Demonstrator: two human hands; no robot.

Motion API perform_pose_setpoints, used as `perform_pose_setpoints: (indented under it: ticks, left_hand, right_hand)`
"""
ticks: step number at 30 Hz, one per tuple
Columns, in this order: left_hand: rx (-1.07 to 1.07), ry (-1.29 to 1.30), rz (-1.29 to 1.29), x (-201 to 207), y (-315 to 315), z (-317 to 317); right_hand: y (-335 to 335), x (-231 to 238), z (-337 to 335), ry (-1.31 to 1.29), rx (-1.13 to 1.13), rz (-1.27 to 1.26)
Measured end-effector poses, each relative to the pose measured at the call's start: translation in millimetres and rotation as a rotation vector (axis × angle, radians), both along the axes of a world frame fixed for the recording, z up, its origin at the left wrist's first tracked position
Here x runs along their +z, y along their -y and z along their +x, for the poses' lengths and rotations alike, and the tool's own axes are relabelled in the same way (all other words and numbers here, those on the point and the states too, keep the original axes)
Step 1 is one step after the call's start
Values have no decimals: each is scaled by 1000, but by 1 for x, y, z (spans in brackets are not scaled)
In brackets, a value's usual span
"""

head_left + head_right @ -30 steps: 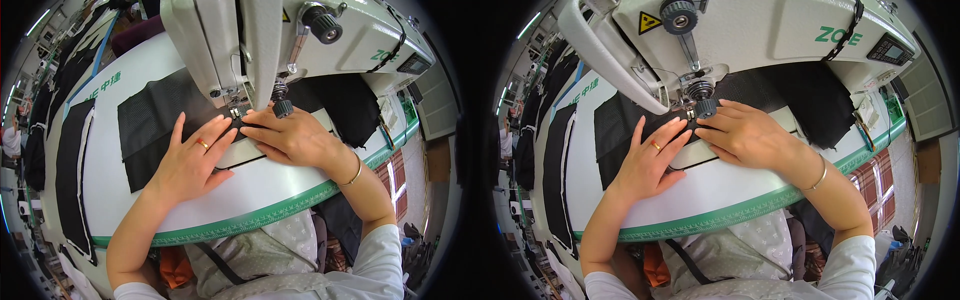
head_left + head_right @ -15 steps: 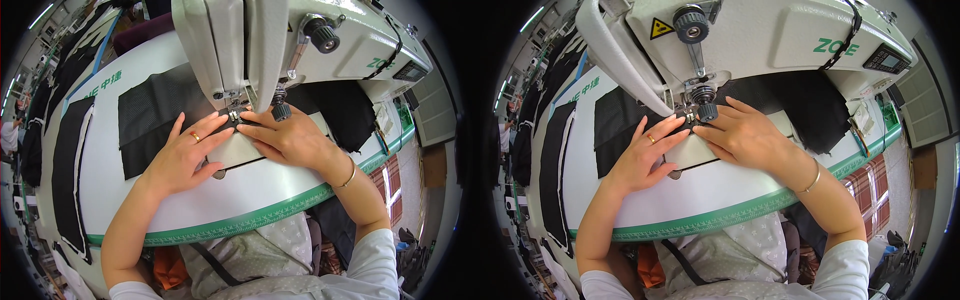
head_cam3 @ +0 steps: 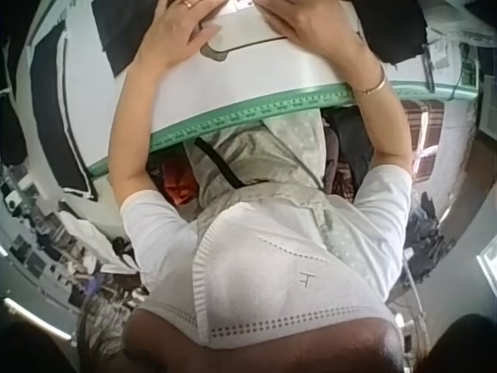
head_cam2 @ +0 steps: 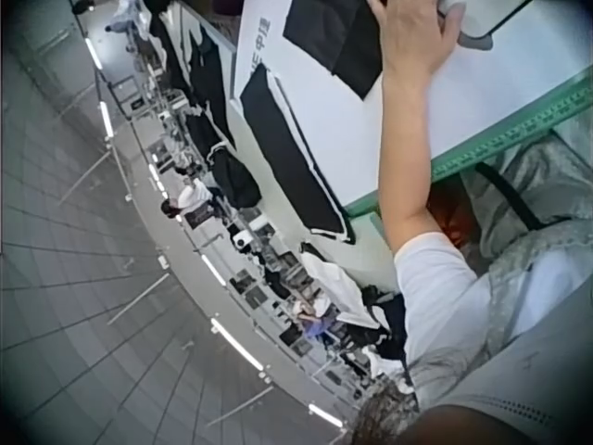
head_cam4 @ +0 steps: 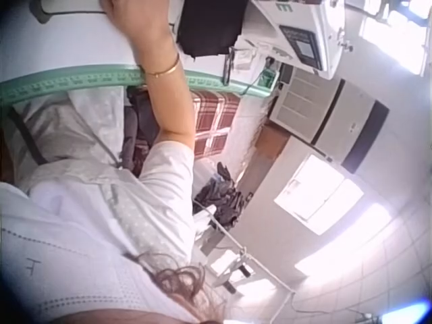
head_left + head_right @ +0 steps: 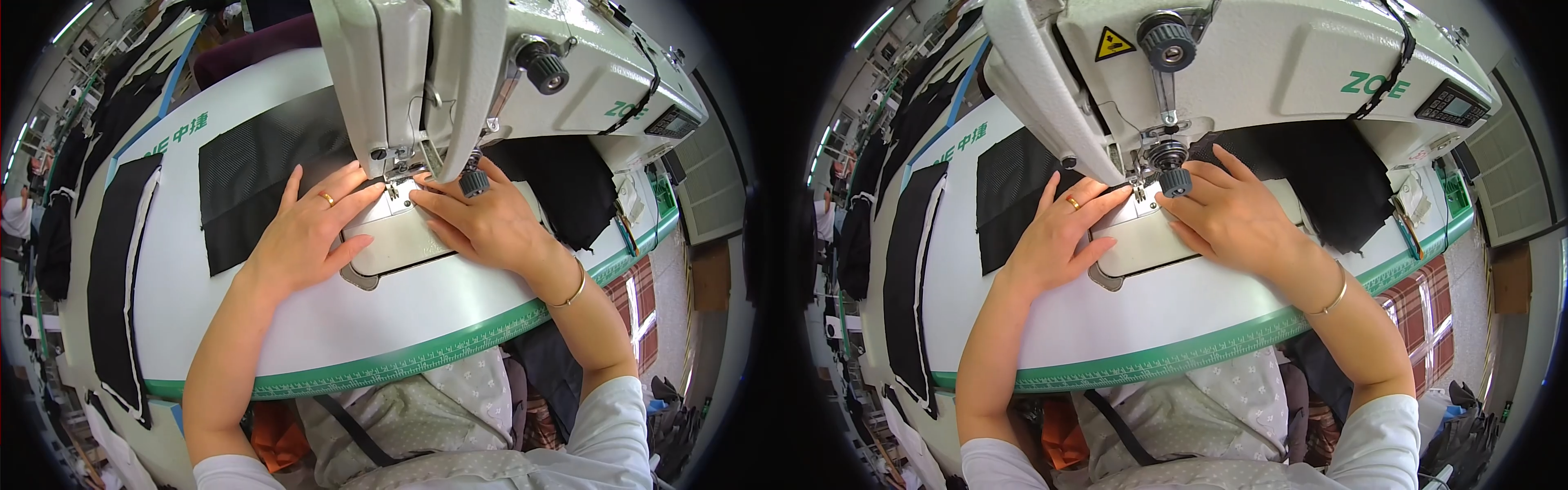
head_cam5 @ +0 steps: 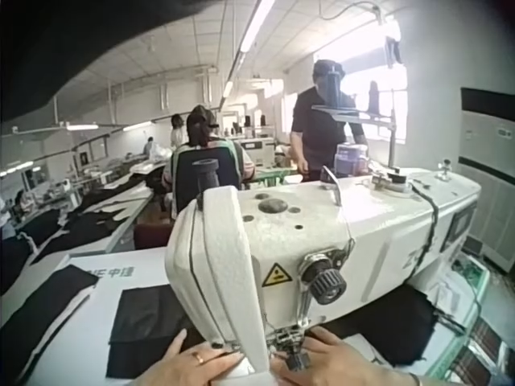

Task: Sewing pieces of black mesh fabric using an industrial sewing machine.

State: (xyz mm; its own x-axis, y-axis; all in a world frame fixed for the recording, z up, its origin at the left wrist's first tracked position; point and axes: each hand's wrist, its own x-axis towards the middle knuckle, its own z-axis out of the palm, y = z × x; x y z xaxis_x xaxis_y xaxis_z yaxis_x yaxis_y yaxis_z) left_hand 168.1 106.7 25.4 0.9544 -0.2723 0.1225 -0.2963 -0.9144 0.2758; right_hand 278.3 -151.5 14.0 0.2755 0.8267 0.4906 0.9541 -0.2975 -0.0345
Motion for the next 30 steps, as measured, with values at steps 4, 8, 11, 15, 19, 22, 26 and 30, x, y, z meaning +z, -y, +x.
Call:
perform_pose_setpoints:
  ticks: [4, 8, 11, 15, 19, 22, 26, 30]
  left_hand:
    - [35, 62, 57, -2, -2, -2]
    - [301, 150, 21, 2, -21, -5]
    - [391, 35, 106, 17, -24, -31]
    - [346, 7, 132, 41, 18, -89]
    - [187, -43, 71, 48, 49, -99]
    - [118, 52, 129, 29, 60, -74]
    - [129, 14, 168, 6, 69, -55]
    - [80, -31, 115, 6, 53, -54]
  right_hand:
    - [1, 1, 0, -41, -13, 6]
    - [3, 3, 3, -70, -1, 48]
    - [3, 3, 4, -62, -21, 65]
    - [3, 3, 4, 40, 3, 80]
    - [1, 4, -2, 16, 148, 104]
    - [1, 5, -7, -32, 224, 84]
    - [3, 7, -7, -62, 262, 56]
    - [1, 4, -8, -72, 267, 54]
